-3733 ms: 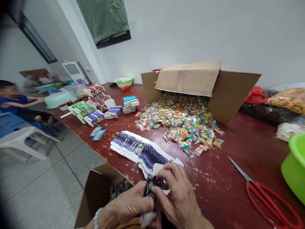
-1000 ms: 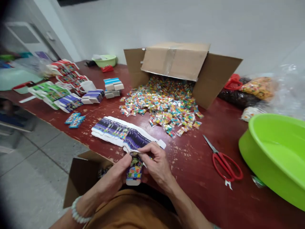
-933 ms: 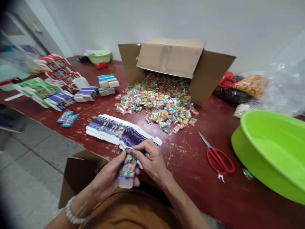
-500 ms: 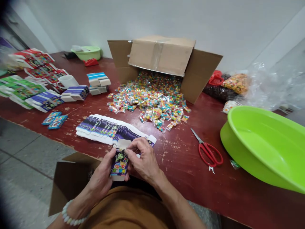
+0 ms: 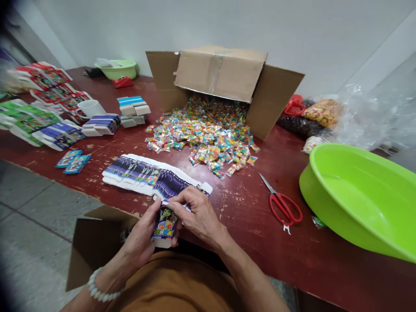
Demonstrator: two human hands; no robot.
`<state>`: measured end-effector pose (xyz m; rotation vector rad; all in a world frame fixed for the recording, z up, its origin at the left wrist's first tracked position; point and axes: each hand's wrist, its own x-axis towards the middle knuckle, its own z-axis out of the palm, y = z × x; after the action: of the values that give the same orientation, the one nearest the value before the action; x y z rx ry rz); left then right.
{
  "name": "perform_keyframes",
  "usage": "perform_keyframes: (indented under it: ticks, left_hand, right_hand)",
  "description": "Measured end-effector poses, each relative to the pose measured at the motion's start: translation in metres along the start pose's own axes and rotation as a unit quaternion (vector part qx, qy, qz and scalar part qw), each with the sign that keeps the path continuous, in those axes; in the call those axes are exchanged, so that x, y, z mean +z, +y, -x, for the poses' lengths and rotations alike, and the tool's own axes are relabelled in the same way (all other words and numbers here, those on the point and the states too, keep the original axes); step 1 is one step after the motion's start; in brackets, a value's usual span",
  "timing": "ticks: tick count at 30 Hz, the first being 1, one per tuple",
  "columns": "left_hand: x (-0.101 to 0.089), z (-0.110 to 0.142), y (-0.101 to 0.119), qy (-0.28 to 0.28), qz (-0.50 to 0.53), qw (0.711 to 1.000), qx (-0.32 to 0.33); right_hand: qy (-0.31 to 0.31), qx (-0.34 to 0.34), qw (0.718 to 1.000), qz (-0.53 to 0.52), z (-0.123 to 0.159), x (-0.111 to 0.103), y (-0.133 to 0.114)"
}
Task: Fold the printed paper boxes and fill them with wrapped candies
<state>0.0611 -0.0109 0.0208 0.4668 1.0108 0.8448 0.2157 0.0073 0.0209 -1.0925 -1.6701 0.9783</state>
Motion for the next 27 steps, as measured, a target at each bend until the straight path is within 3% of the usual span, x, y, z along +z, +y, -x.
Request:
perform_keyframes:
  ticks: [3, 6, 9, 14, 18, 21, 24, 26, 27]
  left_hand:
    - [-0.001, -0.002, -0.006, 0.002, -0.024, 0.999, 0.03]
    - [-0.004, -0.003, -0.012, 0.001, -0.047, 0.997, 0.068]
    - [-0.006, -0.003, -0.014, 0.002, -0.078, 0.993, 0.086]
    - [-0.001, 0.001, -0.007, 0.018, -0.036, 0.998, 0.052]
    - [0.006, 0.004, -0.003, 0.016, 0.014, 0.999, -0.049]
    - [0.004, 0.007, -0.006, -0.017, 0.011, 0.997, -0.069]
    - [-0.005, 0.015, -0.011, -0.075, -0.007, 0.996, -0.043]
    - [-0.016, 0.023, -0.013, -0.11, -0.029, 0.992, -0.054]
    - [-0.023, 0.027, -0.014, -0.124, -0.04, 0.989, -0.069]
  right_hand:
    - [0.001, 0.091, 0.995, -0.039, -0.005, 0.001, -0.002]
    - [-0.012, 0.171, 0.973, -0.153, -0.011, 0.003, -0.002]
    - [0.008, 0.205, 0.955, -0.215, -0.013, 0.004, -0.002]
    - [0.013, 0.141, 0.981, -0.132, -0.005, 0.004, -0.002]
    - [0.004, 0.001, 0.999, -0.034, 0.01, 0.006, 0.0]
    - [0.007, -0.071, 0.997, 0.024, 0.015, 0.004, 0.003]
    - [-0.071, -0.039, 0.996, 0.026, 0.005, -0.014, 0.012]
    - [-0.041, 0.028, 0.993, 0.106, -0.01, -0.036, 0.024]
    - [0.01, 0.07, 0.982, 0.178, -0.018, -0.047, 0.032]
